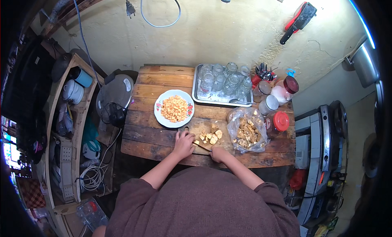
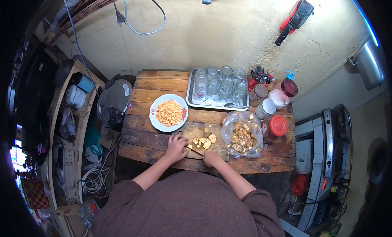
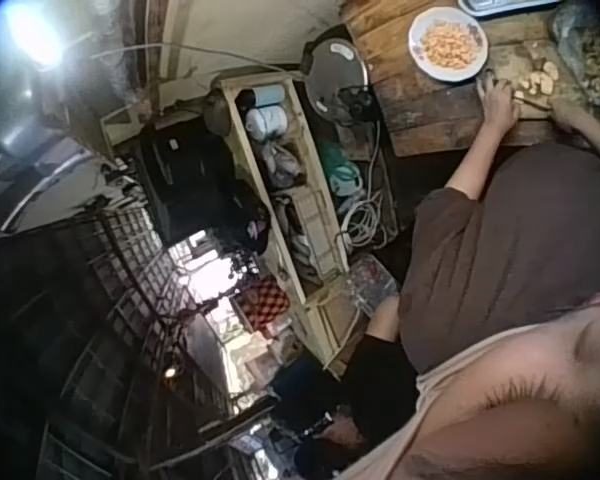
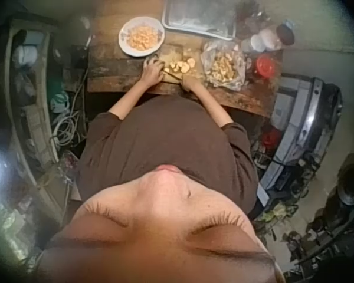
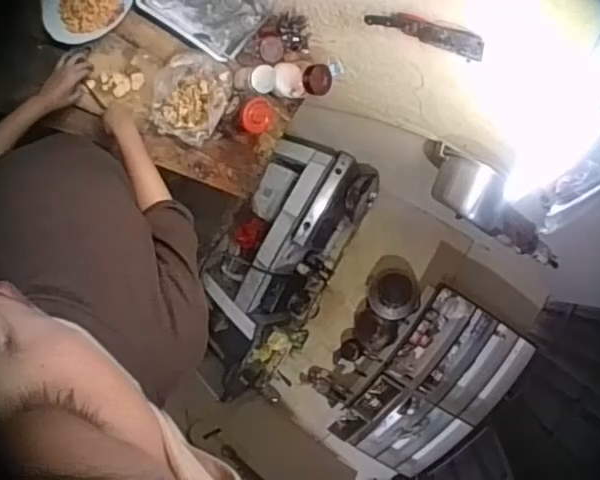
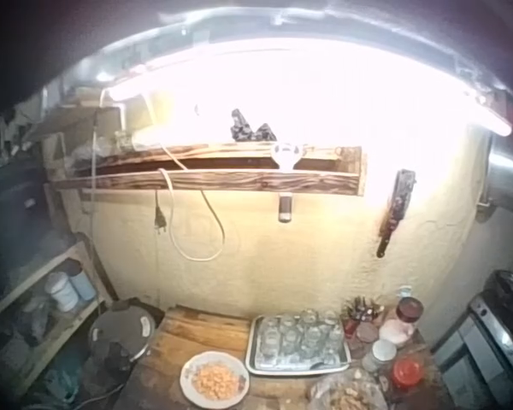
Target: Chopping what appears to be ginger or a similar root on a wooden table.
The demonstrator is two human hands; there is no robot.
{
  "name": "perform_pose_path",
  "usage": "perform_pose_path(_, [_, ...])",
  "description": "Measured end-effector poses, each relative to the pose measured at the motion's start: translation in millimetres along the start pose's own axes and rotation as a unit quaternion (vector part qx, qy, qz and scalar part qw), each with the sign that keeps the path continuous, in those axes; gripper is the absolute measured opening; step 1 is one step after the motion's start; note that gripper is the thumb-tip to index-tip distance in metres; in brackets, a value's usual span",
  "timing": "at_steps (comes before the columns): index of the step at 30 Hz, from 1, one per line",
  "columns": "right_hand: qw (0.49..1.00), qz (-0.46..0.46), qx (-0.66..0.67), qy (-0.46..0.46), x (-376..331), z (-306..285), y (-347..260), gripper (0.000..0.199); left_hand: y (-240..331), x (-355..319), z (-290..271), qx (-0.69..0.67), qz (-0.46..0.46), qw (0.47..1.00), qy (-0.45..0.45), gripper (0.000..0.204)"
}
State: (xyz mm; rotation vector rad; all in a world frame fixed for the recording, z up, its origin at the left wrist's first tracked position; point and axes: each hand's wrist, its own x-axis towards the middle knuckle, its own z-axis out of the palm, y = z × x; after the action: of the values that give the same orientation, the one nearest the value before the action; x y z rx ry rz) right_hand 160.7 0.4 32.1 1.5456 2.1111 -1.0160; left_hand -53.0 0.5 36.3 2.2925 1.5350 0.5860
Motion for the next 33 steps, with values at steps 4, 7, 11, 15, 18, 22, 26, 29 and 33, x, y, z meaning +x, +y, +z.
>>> perform_pose_path(4, [1.0,0.016,0.006,0.008,-3.0,-1.1,-6.2,0.034,-13.7,15.0,7.0,-0.029,0.072,0.993,-0.085,0.026])
perform_pose_path(7, [1.0,0.023,0.02,0.0,-5.2,-4.2,-1.0,0.035,-14.5,16.3,6.3,-0.029,0.087,0.992,-0.088,0.027])
perform_pose_path(11, [0.999,0.032,0.035,0.004,-14.5,-1.5,18.0,0.037,-14.6,13.5,8.6,-0.026,0.08,0.993,-0.088,0.027])
perform_pose_path(15, [0.999,0.036,0.036,-0.013,-30.3,1.4,41.5,0.041,-14.5,5.7,17.5,-0.047,0.041,0.996,-0.062,0.026])
perform_pose_path(18, [0.996,0.036,0.077,-0.031,-36.4,8.8,45.6,0.046,0.2,1.1,23.2,-0.041,0.004,0.999,-0.015,0.031])
perform_pose_path(22, [0.978,0.024,0.204,0.039,-40.5,11.5,18.4,0.047,10.0,-5.7,30.1,-0.03,-0.053,0.997,0.056,0.041])
perform_pose_path(26, [0.97,0.012,0.231,0.077,-27.6,34.4,-3.7,0.041,15.8,-7.6,23.0,-0.041,-0.064,0.992,0.099,0.045])
perform_pose_path(29, [0.968,0.025,0.238,0.073,-17.2,51.3,-14.3,0.042,8.2,-10.0,23.2,-0.04,-0.058,0.994,0.083,0.046])
perform_pose_path(33, [0.968,0.023,0.235,0.089,-21.5,50.9,-24.9,0.041,6.2,-11.3,23.1,-0.075,-0.072,0.993,0.058,0.04])
